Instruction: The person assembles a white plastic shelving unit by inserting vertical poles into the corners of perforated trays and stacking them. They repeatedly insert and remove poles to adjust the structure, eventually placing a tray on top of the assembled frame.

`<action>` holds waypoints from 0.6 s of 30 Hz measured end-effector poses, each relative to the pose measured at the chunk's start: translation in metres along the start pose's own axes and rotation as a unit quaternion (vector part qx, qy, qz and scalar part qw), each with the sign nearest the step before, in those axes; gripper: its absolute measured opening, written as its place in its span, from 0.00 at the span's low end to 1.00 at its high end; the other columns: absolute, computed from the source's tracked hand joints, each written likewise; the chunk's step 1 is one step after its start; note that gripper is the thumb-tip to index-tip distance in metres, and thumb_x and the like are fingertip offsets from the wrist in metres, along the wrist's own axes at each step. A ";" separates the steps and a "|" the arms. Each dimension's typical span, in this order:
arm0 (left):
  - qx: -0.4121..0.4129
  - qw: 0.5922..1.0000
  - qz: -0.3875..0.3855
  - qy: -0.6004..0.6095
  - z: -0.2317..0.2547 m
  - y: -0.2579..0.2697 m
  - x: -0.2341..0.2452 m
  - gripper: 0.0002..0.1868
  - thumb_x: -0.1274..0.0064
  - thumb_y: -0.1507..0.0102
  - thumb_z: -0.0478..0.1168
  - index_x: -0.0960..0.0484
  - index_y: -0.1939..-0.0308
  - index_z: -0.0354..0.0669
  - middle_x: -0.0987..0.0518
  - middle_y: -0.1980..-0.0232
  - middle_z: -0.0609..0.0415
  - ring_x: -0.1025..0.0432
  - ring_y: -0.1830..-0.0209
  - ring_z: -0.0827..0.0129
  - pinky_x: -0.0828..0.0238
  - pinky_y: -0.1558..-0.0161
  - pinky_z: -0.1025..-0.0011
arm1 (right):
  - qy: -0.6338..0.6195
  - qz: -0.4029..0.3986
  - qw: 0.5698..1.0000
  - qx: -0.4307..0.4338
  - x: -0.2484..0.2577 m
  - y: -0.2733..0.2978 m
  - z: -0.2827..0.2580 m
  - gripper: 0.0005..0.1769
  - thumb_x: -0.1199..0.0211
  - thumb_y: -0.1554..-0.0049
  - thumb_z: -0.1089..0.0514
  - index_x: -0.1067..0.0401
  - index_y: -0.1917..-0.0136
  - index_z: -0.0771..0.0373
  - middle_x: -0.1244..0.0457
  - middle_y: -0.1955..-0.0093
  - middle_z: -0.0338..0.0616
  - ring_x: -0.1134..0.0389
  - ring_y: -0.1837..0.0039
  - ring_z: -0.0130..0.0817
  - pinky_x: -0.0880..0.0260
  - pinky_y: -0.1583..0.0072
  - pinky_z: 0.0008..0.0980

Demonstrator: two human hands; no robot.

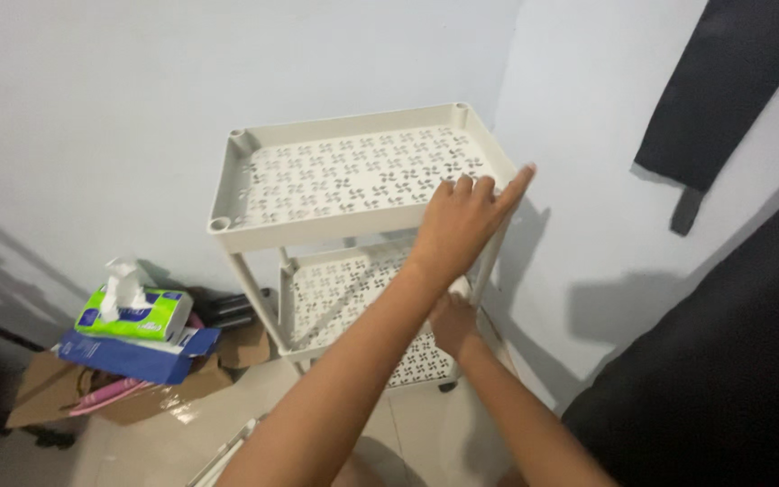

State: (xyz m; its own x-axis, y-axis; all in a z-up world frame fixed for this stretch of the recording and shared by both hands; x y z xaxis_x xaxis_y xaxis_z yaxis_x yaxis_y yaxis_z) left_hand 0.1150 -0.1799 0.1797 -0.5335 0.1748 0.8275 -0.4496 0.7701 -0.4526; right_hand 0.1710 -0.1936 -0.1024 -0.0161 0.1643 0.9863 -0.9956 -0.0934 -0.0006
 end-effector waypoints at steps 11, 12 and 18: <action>-0.083 0.994 -0.024 0.064 -0.044 -0.057 -0.009 0.25 0.53 0.33 0.26 0.27 0.35 0.55 0.20 0.50 0.46 0.22 0.67 0.69 0.26 0.71 0.75 | 0.003 -0.090 0.996 0.014 0.000 0.001 0.005 0.34 0.39 0.45 0.62 0.45 0.27 0.50 0.50 0.24 0.65 0.49 0.23 0.61 0.63 0.27 0.75; -0.096 0.993 -0.025 0.058 -0.042 -0.058 -0.008 0.25 0.52 0.35 0.26 0.26 0.37 0.56 0.20 0.49 0.46 0.22 0.67 0.68 0.25 0.73 0.75 | 0.005 -0.076 0.997 0.016 -0.001 0.002 0.005 0.34 0.39 0.44 0.62 0.44 0.27 0.51 0.48 0.25 0.64 0.48 0.24 0.61 0.63 0.27 0.76; -0.103 0.993 0.049 0.041 -0.038 -0.037 0.000 0.26 0.46 0.43 0.28 0.24 0.43 0.58 0.20 0.50 0.50 0.20 0.63 0.58 0.23 0.72 0.64 | -0.011 0.068 0.996 0.053 0.007 0.016 0.003 0.33 0.39 0.46 0.65 0.40 0.28 0.54 0.41 0.32 0.64 0.41 0.28 0.57 0.51 0.26 0.55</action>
Point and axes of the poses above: each hand's wrist, its own y-axis away from the middle knuckle, its own x-axis out of the back of the hand, z = x × y, the point moved 6 cm from there along -y, towards the middle knuckle
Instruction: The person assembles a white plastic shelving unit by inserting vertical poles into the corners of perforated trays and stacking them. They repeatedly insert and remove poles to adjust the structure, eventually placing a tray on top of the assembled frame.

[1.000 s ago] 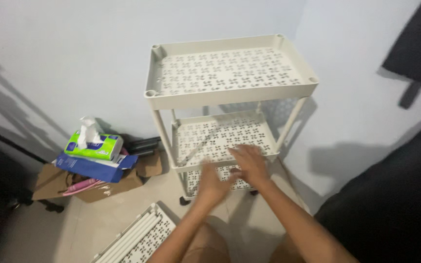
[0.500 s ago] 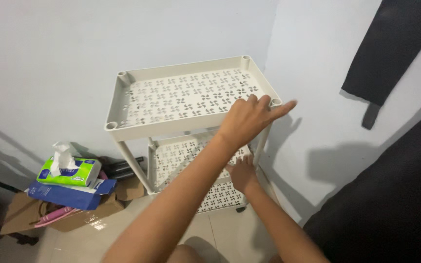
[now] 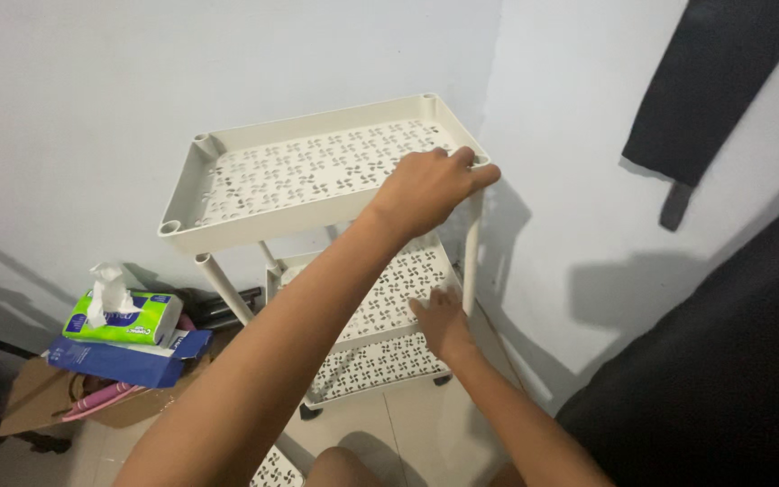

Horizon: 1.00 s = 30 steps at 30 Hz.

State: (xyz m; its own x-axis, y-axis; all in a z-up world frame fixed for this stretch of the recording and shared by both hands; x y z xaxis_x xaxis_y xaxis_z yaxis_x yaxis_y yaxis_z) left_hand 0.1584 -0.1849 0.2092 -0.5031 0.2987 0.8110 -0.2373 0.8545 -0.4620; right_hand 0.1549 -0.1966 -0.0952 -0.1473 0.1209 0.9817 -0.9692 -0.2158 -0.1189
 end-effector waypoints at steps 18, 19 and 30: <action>0.005 1.000 0.004 0.004 0.008 0.007 -0.018 0.28 0.43 0.41 0.34 0.27 0.38 0.59 0.21 0.48 0.52 0.22 0.57 0.57 0.20 0.68 0.65 | -0.568 0.204 0.774 -0.192 0.046 0.042 0.091 0.12 0.37 0.42 0.63 0.25 0.43 0.65 0.26 0.51 0.48 0.24 0.46 0.35 0.26 0.46 0.33; 0.000 1.000 0.002 0.008 0.011 0.006 -0.021 0.30 0.42 0.41 0.33 0.28 0.36 0.60 0.21 0.47 0.52 0.21 0.57 0.57 0.20 0.67 0.65 | -0.570 0.201 0.774 -0.191 0.043 0.045 0.091 0.13 0.37 0.42 0.64 0.25 0.43 0.65 0.26 0.51 0.48 0.24 0.46 0.35 0.26 0.46 0.33; 0.017 0.998 -0.050 -0.046 0.020 0.021 -0.012 0.50 0.40 0.46 0.29 0.44 0.22 0.57 0.22 0.49 0.47 0.22 0.59 0.59 0.22 0.69 0.66 | -0.510 0.203 0.814 -0.187 0.016 0.045 0.095 0.08 0.37 0.41 0.63 0.25 0.48 0.65 0.27 0.52 0.46 0.23 0.46 0.34 0.25 0.48 0.32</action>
Point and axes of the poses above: each hand's wrist, its own y-axis away from the middle knuckle, its own x-axis out of the back of the hand, z = x × y, the point moved 6 cm from there along -y, towards the middle knuckle
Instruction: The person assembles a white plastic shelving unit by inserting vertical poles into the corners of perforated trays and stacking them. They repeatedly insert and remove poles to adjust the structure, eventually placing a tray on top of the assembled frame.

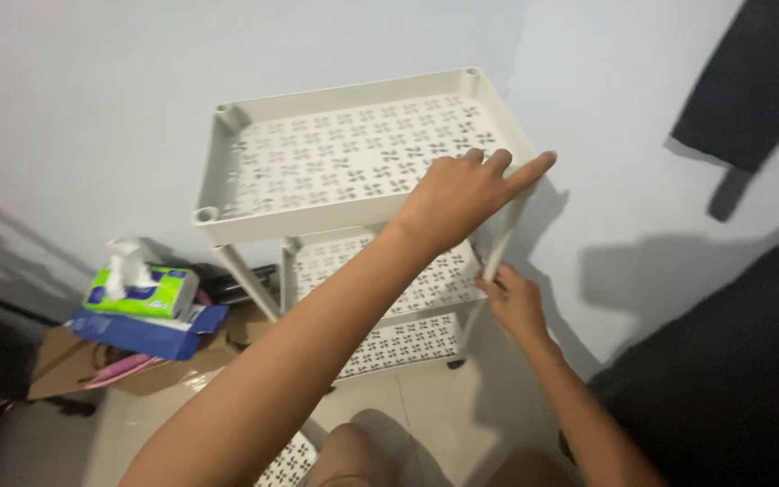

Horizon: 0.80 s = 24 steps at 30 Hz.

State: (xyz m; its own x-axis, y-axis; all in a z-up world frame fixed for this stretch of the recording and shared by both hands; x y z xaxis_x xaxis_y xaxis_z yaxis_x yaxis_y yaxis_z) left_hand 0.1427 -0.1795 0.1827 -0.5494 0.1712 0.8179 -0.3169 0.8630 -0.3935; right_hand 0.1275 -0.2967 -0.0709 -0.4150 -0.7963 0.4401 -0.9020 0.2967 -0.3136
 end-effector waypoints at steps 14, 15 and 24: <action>-0.001 0.994 0.103 0.019 0.018 -0.009 -0.010 0.38 0.42 0.43 0.38 0.38 0.29 0.53 0.23 0.47 0.47 0.22 0.62 0.60 0.22 0.72 0.66 | -0.254 0.168 0.946 0.115 0.039 -0.042 -0.117 0.18 0.50 0.31 0.56 0.40 0.30 0.63 0.36 0.43 0.39 0.35 0.43 0.27 0.32 0.45 0.26; -0.002 0.997 0.069 0.039 0.017 -0.016 -0.014 0.36 0.42 0.42 0.38 0.37 0.30 0.52 0.23 0.48 0.46 0.22 0.64 0.61 0.22 0.73 0.66 | -0.248 0.178 0.946 0.114 0.038 -0.047 -0.118 0.16 0.50 0.32 0.57 0.38 0.33 0.63 0.35 0.44 0.38 0.34 0.45 0.25 0.32 0.47 0.25; -0.026 0.992 -0.016 0.119 0.006 -0.024 -0.018 0.25 0.42 0.41 0.36 0.30 0.40 0.51 0.23 0.54 0.45 0.21 0.70 0.56 0.23 0.72 0.62 | -0.356 0.131 0.910 0.169 0.026 -0.067 -0.092 0.14 0.48 0.31 0.50 0.34 0.55 0.59 0.44 0.70 0.31 0.47 0.70 0.19 0.48 0.67 0.23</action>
Point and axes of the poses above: each hand's wrist, its own y-axis away from the middle knuckle, its own x-axis out of the back of the hand, z = x × y, the point moved 6 cm from there along -y, towards the middle knuckle
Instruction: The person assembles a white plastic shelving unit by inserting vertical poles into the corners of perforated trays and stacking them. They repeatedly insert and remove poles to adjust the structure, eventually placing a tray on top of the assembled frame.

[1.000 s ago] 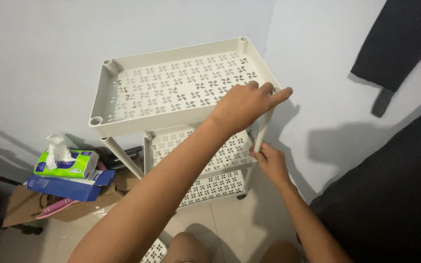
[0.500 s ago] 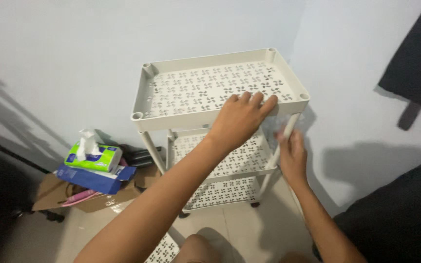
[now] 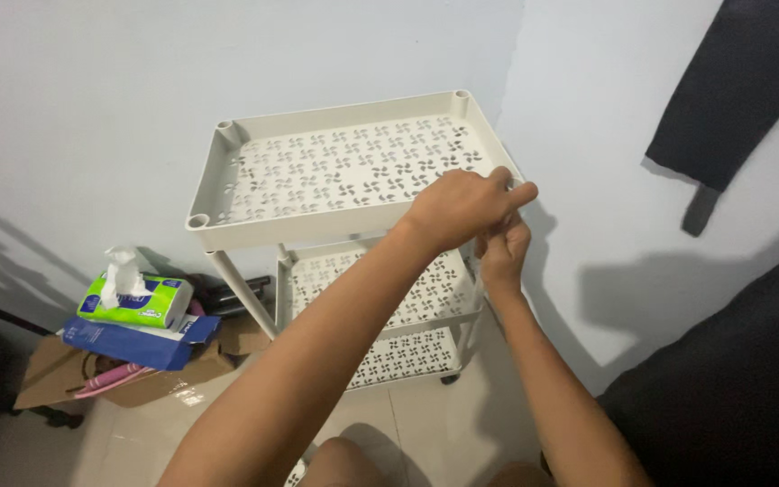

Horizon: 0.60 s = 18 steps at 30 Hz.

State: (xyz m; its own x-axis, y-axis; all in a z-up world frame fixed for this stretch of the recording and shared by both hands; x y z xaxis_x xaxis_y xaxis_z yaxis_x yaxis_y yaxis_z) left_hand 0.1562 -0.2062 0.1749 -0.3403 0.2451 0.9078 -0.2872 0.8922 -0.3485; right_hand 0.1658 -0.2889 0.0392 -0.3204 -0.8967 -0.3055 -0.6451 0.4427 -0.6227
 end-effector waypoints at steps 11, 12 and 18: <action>0.024 0.997 0.068 -0.028 -0.030 0.006 0.063 0.29 0.52 0.41 0.26 0.29 0.36 0.51 0.19 0.53 0.43 0.20 0.69 0.57 0.23 0.72 0.63 | -0.074 -0.033 0.993 -0.089 0.015 -0.008 0.007 0.34 0.52 0.37 0.24 0.45 0.65 0.54 0.54 0.73 0.30 0.56 0.74 0.20 0.59 0.72 0.25; 0.022 0.996 0.080 -0.021 -0.027 0.009 0.063 0.29 0.52 0.40 0.26 0.29 0.36 0.52 0.19 0.54 0.44 0.20 0.69 0.58 0.24 0.72 0.63 | -0.075 -0.045 0.992 -0.089 0.011 -0.005 0.006 0.34 0.53 0.37 0.24 0.44 0.64 0.55 0.54 0.73 0.30 0.56 0.74 0.20 0.58 0.72 0.24; 0.072 0.997 0.016 0.017 -0.016 0.003 0.058 0.29 0.50 0.38 0.33 0.32 0.32 0.52 0.19 0.60 0.48 0.23 0.73 0.65 0.24 0.78 0.72 | -0.184 -0.073 0.950 -0.242 0.009 -0.024 0.004 0.32 0.57 0.37 0.29 0.32 0.56 0.59 0.36 0.64 0.40 0.33 0.61 0.31 0.29 0.59 0.30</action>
State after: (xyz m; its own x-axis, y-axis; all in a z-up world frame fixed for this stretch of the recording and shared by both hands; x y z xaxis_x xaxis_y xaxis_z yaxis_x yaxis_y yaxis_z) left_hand 0.1501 -0.1834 0.2306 -0.3214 0.2877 0.9022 -0.4038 0.8201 -0.4054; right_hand 0.1814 -0.3075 0.0484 0.0029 -0.8493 -0.5279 -0.9359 0.1836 -0.3005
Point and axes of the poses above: each hand's wrist, its own y-axis away from the middle knuckle, its own x-axis out of the back of the hand, z = x × y, the point moved 6 cm from there along -y, towards the middle knuckle
